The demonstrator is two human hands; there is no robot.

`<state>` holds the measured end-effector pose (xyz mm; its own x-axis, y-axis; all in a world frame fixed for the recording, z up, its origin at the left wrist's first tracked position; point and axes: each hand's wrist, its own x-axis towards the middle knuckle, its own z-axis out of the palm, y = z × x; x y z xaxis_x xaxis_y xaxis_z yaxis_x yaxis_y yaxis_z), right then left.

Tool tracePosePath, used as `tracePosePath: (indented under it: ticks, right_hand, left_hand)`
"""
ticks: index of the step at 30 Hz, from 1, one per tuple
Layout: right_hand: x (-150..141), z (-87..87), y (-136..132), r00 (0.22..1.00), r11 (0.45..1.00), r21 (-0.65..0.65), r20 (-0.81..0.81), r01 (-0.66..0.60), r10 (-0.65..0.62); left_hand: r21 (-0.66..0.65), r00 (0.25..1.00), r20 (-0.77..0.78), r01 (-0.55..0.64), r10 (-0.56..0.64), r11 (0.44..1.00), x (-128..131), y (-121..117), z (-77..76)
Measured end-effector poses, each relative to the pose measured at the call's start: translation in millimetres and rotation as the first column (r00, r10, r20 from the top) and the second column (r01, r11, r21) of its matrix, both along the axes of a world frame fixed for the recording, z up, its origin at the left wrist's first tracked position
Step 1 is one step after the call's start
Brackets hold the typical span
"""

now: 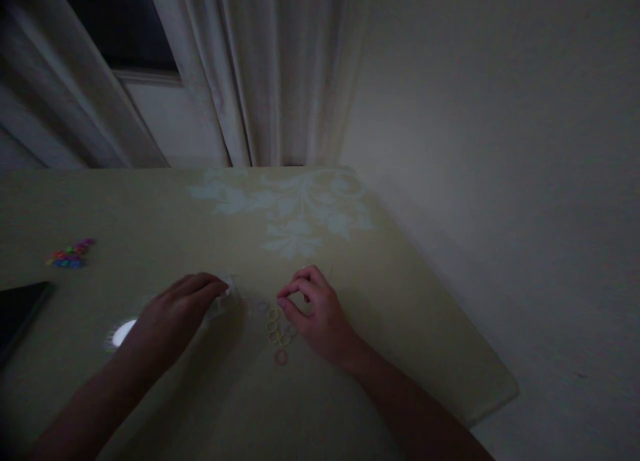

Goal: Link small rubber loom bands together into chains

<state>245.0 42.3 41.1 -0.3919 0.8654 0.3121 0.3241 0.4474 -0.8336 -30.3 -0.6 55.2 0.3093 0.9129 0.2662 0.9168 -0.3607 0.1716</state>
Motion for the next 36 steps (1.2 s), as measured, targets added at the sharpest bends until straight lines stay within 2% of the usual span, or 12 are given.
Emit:
tracePosePath:
  ticks: [5, 10, 14, 16, 19, 23, 25, 28, 32, 34, 36]
  right_hand:
    - [4.9, -12.3, 8.1, 0.972, 0.992, 0.119, 0.236, -0.038, 0.009]
    - [3.8, -21.0, 10.0, 0.917, 0.977, 0.164, 0.394, -0.134, 0.06]
    - [0.7, -20.7, 8.5, 0.909, 0.976, 0.173, 0.414, -0.135, 0.052]
    - [-0.3, -19.6, 8.1, 0.915, 0.981, 0.16, 0.401, -0.107, 0.034]
    - [-0.6, -19.3, 8.4, 0.918, 0.986, 0.141, 0.395, -0.093, 0.03]
    - [-0.5, -19.5, 10.3, 0.908, 0.984, 0.138, 0.415, -0.114, 0.047]
    - [-1.6, -17.6, 9.7, 0.922, 0.986, 0.14, 0.385, -0.096, 0.035]
    - [-6.8, -10.9, 2.8, 0.978, 0.993, 0.093, 0.2, -0.074, 0.054]
    - [-18.7, -2.0, -14.7, 0.982, 0.981, -0.056, -0.026, -0.188, 0.187]
    - [-22.8, -3.2, -19.5, 0.975, 0.971, -0.092, -0.053, -0.219, 0.215]
    - [-24.3, -9.3, -18.3, 0.983, 0.98, -0.079, -0.024, -0.184, 0.183]
  left_hand:
    - [-0.055, 0.997, -0.066, 0.027, -0.03, 0.998, 4.8, 6.1, -4.9]
    - [0.021, 0.999, 0.023, 0.024, -0.024, 1.0, 0.7, -0.1, -11.9]
    - [0.123, 0.981, 0.193, -0.057, 0.033, 0.991, 4.3, -17.7, -19.1]
    - [0.16, 0.952, 0.304, -0.076, 0.024, 0.984, 11.0, -29.4, -26.1]
    - [0.169, 0.91, 0.41, -0.015, -0.056, 0.986, 22.9, -44.4, -38.6]
    - [0.097, 0.889, 0.444, 0.077, -0.112, 0.992, 32.8, -53.1, -50.5]
    - [0.068, 0.879, 0.465, 0.085, -0.107, 0.994, 35.4, -54.1, -53.4]
    - [0.036, 0.839, 0.542, 0.036, -0.05, 0.999, 39.2, -54.5, -53.0]
    - [0.025, 0.773, 0.634, 0.017, -0.028, 1.0, 41.5, -55.0, -42.3]
    - [-0.004, 0.75, 0.661, 0.03, -0.02, 1.0, 39.4, -54.8, -36.2]
    - [-0.046, 0.733, 0.68, -0.003, 0.034, 0.999, 36.1, -53.4, -32.2]
